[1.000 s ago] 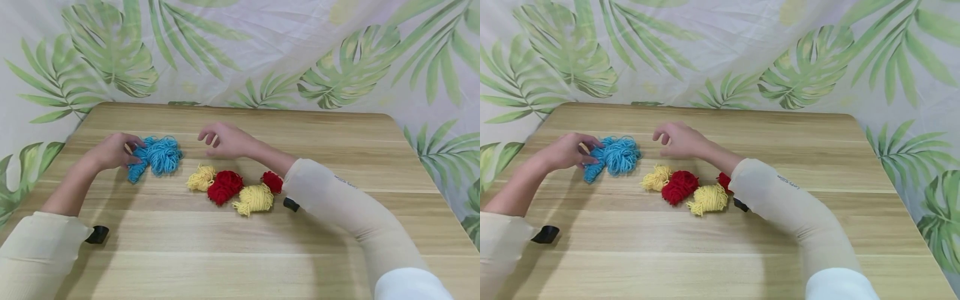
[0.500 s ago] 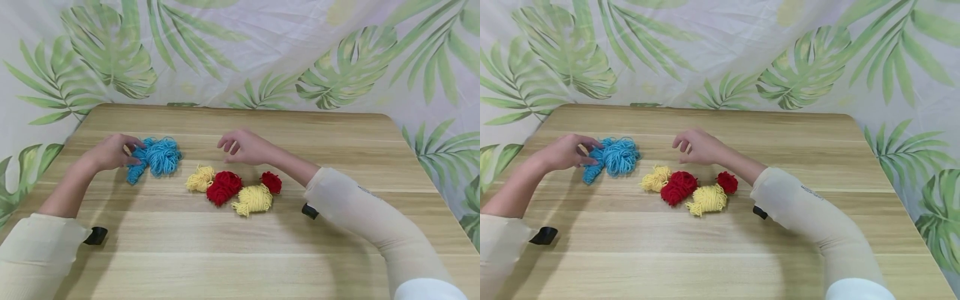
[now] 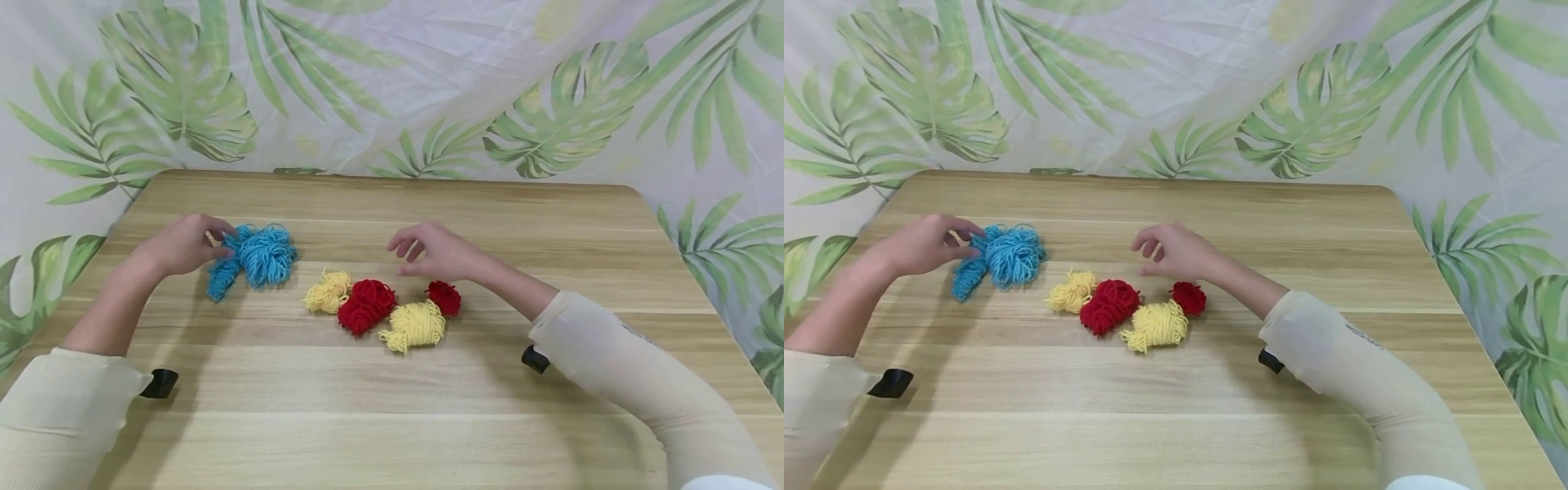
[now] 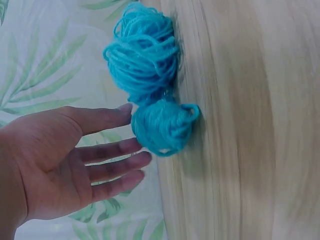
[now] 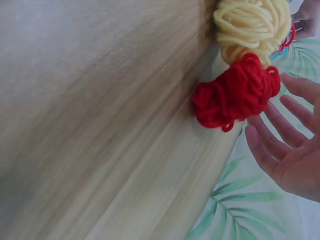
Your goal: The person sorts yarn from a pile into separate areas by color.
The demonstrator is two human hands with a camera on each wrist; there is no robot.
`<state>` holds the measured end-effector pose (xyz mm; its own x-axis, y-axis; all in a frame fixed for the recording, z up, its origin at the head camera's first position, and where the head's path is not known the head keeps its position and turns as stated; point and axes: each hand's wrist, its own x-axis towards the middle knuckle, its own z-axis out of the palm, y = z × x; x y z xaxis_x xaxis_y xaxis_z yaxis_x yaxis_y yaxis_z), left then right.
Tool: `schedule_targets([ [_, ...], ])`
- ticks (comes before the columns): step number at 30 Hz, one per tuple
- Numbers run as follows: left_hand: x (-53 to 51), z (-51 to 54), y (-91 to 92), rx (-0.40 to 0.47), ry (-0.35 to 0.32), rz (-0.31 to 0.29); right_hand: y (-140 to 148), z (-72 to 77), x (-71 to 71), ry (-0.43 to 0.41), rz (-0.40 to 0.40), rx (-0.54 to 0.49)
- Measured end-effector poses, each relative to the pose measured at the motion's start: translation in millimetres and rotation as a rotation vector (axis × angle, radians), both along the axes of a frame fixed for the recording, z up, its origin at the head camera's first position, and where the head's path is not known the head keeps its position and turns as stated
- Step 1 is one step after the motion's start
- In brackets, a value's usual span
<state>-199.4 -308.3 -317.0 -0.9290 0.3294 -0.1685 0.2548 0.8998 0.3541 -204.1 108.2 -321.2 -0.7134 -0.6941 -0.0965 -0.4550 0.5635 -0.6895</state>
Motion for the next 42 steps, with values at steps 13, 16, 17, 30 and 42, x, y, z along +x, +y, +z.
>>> schedule_targets([
  [13, 1.1, 7.5, 31.8, 0.043, 0.184, -0.021, 24, -3.2, 7.5, 0.019, -0.016, -0.013],
  [16, 1.3, 7.3, 38.1, 0.069, 0.223, -0.043, 28, -5.7, 8.4, 0.021, -0.008, -0.024],
  [17, 1.4, 7.2, 40.2, 0.078, 0.237, -0.051, 30, -6.2, 8.9, 0.023, -0.007, -0.029],
  [30, 4.0, 11.1, 69.1, 0.156, 0.231, -0.134, 48, -13.9, 16.1, -0.015, 0.019, -0.072],
  [42, 4.0, 9.2, 88.7, 0.174, 0.208, -0.180, 62, -16.7, 20.6, -0.028, 0.027, -0.071],
])
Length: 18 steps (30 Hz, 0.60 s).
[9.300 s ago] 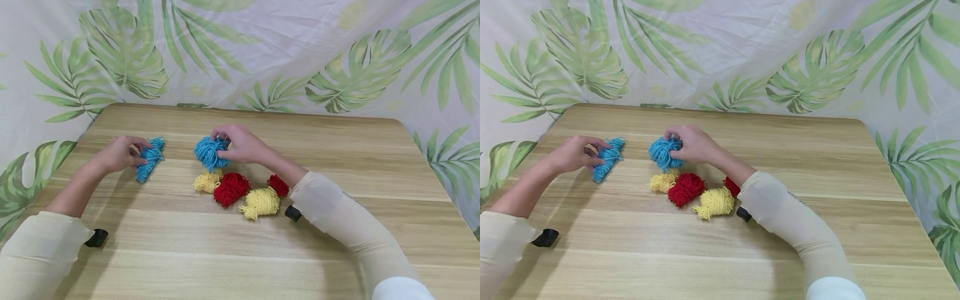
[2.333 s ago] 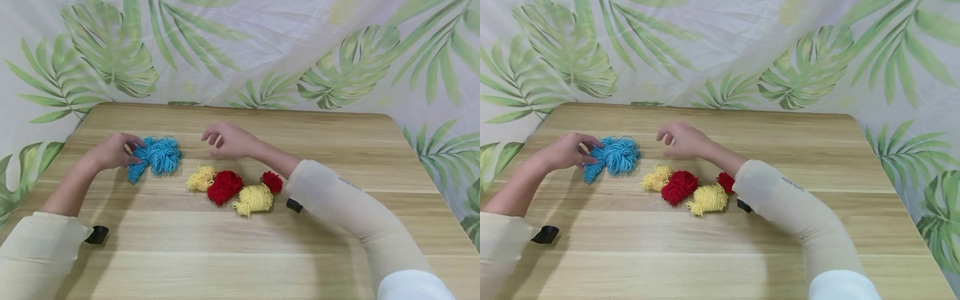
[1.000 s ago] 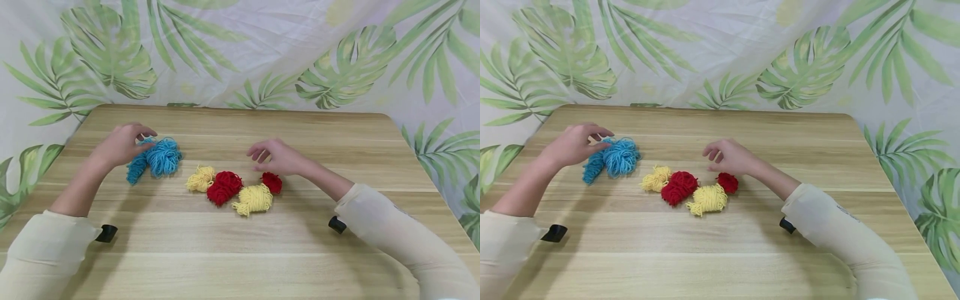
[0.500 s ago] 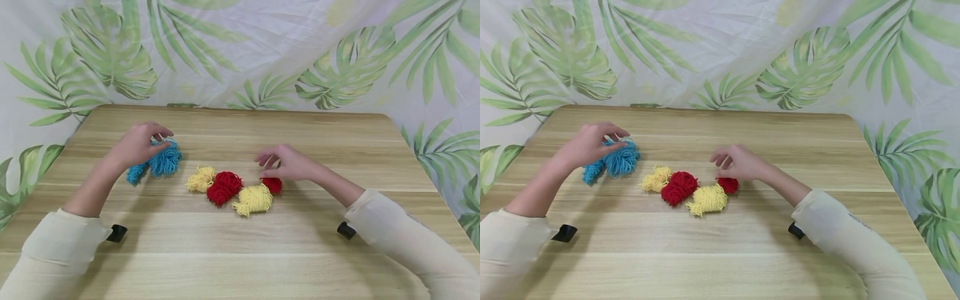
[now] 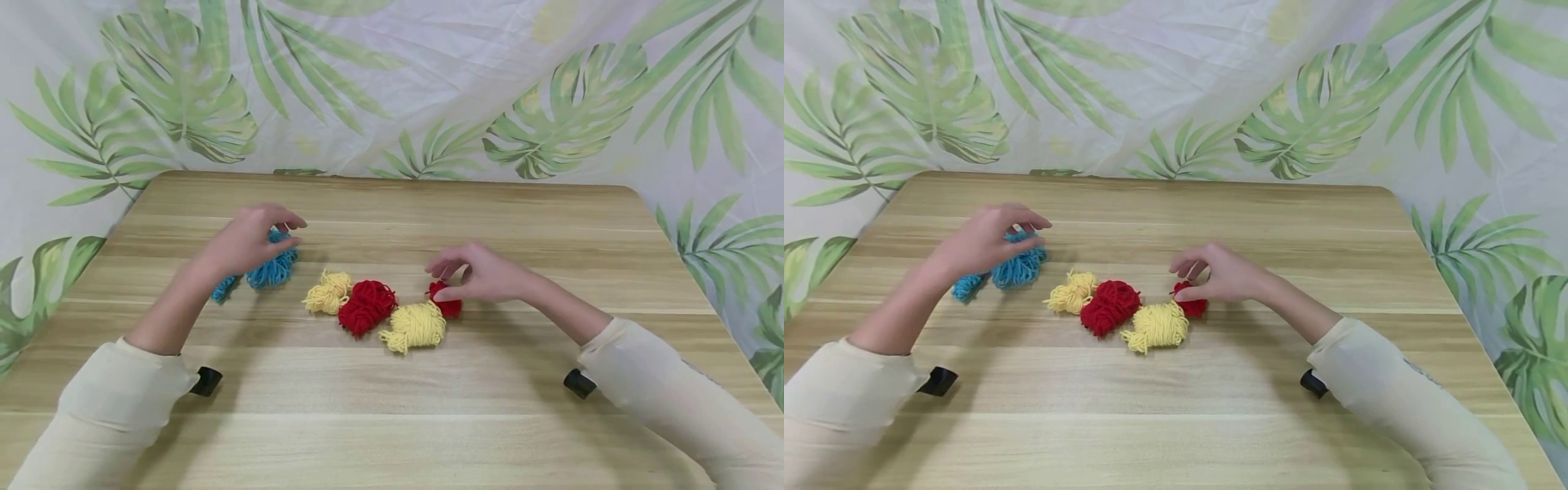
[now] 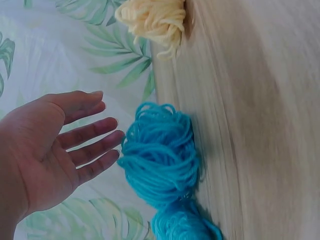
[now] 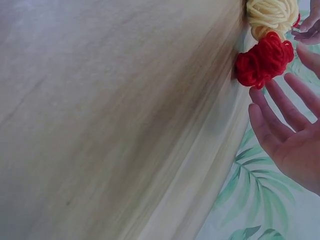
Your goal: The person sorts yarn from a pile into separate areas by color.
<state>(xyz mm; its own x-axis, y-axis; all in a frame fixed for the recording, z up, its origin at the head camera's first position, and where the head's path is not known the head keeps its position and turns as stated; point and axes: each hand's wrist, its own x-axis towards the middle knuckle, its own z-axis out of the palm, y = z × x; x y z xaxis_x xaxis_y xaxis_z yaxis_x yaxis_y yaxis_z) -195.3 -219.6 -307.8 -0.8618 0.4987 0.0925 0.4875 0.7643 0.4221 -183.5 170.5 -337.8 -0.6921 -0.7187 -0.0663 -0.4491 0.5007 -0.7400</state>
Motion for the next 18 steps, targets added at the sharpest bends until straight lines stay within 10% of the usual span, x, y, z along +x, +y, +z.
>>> schedule_targets([
  [18, 5.3, -7.8, 20.5, -0.015, -0.024, -0.055, 12, -10.1, 4.3, 0.005, 0.008, 0.040],
])
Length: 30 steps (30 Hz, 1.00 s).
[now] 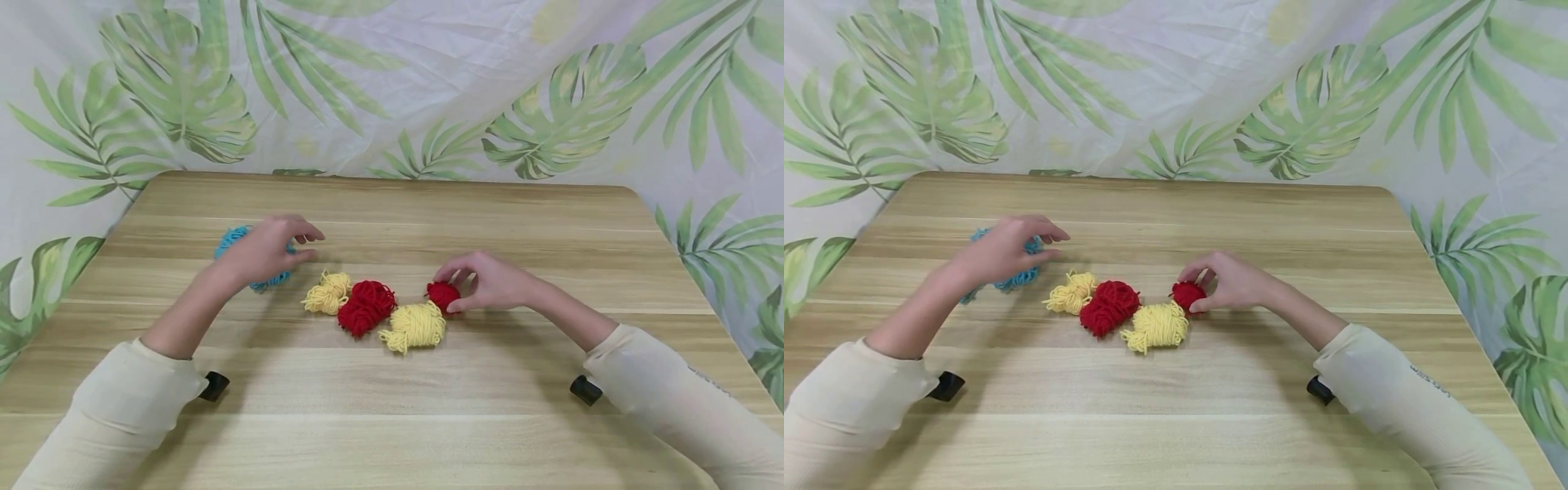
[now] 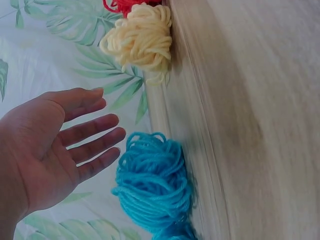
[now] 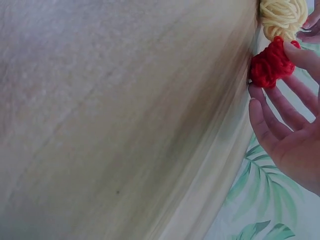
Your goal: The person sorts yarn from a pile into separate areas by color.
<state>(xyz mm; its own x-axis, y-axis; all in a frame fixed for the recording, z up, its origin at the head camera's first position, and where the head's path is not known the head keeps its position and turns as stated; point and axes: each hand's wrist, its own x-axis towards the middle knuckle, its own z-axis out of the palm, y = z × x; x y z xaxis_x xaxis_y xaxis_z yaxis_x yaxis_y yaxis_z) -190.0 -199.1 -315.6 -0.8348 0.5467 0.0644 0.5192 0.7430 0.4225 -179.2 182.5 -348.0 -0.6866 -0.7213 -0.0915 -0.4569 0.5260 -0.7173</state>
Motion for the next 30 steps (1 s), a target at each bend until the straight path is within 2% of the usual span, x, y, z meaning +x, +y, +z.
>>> schedule_targets([
  [5, 2.1, -0.9, 5.2, 0.004, -0.019, -0.011, -2, -3.4, -1.2, 0.024, -0.009, 0.002],
  [10, 2.7, -3.0, 9.7, 0.013, -0.022, -0.038, -5, -3.8, -1.1, 0.011, -0.031, 0.023],
  [19, 3.0, -7.2, 18.0, 0.055, -0.043, -0.095, -6, -5.5, -4.0, -0.006, -0.065, -0.003],
  [30, 5.3, -9.8, 25.3, 0.071, -0.049, -0.135, 0, -12.9, -13.9, 0.080, -0.131, -0.077],
])
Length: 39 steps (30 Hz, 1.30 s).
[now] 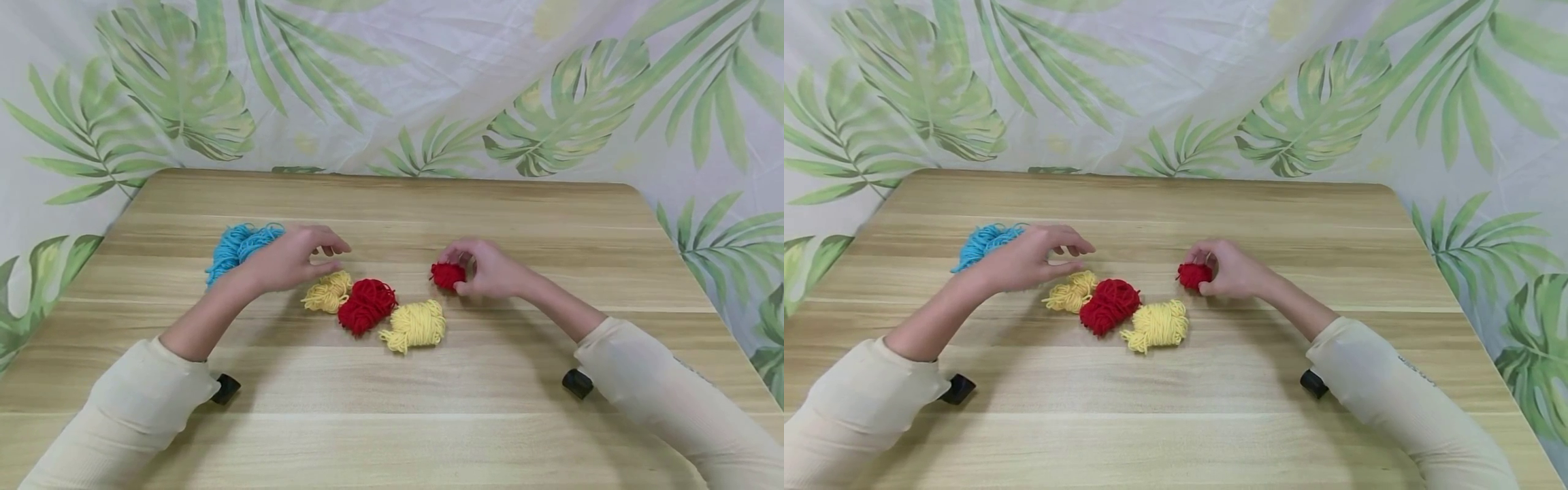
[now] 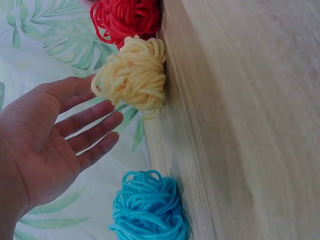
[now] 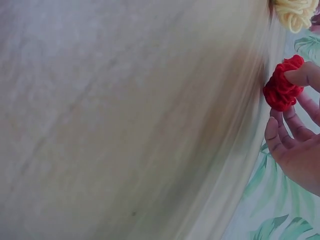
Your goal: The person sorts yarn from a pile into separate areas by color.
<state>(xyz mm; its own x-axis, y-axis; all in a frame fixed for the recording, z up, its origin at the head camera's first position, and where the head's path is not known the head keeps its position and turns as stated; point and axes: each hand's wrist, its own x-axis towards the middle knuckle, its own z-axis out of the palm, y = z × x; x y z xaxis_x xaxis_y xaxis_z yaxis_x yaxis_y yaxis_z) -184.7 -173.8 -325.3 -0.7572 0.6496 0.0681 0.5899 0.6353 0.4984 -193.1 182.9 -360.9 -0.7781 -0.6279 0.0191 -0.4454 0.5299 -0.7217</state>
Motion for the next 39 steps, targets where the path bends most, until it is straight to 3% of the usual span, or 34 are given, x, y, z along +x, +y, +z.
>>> schedule_targets([
  [20, -1.1, -8.1, 7.1, 0.030, -0.049, -0.036, 10, -4.4, -22.0, 0.060, -0.093, 0.023],
  [27, 1.5, -9.3, 11.6, 0.071, -0.104, -0.086, 12, -1.3, -31.0, 0.050, -0.166, 0.042],
  [34, 4.0, -12.3, 14.5, 0.087, -0.116, -0.147, 11, -0.4, -42.5, 0.037, -0.215, 0.038],
  [39, 6.2, -12.8, 15.4, 0.082, -0.146, -0.156, 10, 0.5, -48.9, 0.019, -0.251, 0.039],
])
